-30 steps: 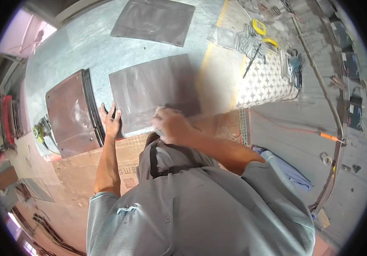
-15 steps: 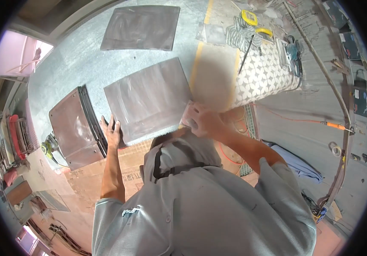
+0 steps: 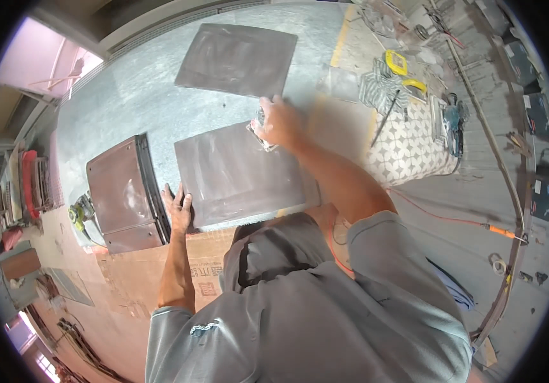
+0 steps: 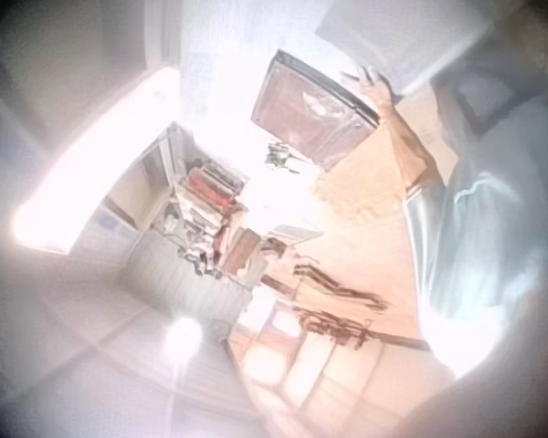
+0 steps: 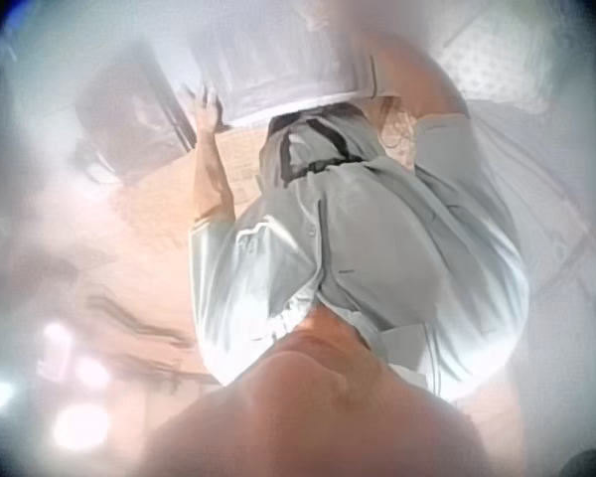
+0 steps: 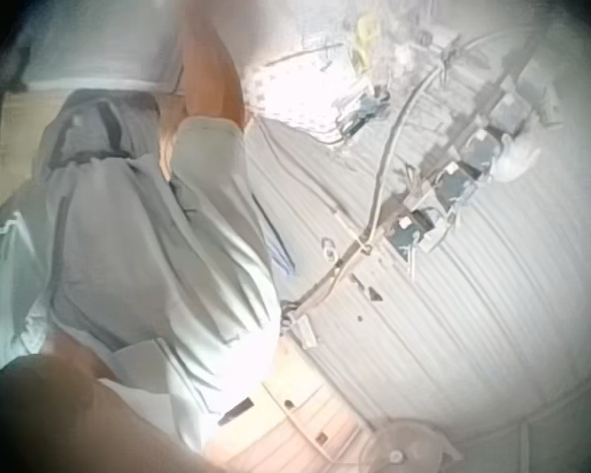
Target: The person sands the surfaces and edges of several wooden boards one at a time using a hand-held power sander.
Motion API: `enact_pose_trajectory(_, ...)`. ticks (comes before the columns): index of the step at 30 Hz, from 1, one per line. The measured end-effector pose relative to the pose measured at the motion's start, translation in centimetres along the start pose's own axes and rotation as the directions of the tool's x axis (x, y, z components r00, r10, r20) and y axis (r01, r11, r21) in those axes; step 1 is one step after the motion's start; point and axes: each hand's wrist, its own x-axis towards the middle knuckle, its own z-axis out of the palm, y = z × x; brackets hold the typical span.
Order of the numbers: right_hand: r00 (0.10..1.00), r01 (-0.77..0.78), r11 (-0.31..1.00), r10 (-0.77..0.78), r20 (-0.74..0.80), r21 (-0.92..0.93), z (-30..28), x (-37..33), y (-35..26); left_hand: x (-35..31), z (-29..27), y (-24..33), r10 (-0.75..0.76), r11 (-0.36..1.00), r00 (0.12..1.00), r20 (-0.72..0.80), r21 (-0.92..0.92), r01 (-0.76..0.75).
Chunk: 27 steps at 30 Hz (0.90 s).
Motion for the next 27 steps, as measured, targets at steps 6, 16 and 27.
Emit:
enact_pose_trajectory(6,0.997,0.071,0.996,-0.073,0.04,0.052,1.5,1.1,-2.0,0.2,0.1,0.1,-0.008,1.0,1.0,-0.012,-0.024,0.008)
enact_pose_trajectory(16,0.984,0.118,0.971,-0.142,0.108,0.207,1.7,-14.5,-3.5,-0.3,0.3,0.0,-0.043,0.998,0.999,-0.015,-0.041,0.042)
enact_pose_trajectory(27,0.994,0.052,0.989,-0.066,0.092,0.141,3.8,-5.8,-4.0,-0.3,0.5,0.7,-0.087,0.996,0.996,-0.028,-0.007,0.087)
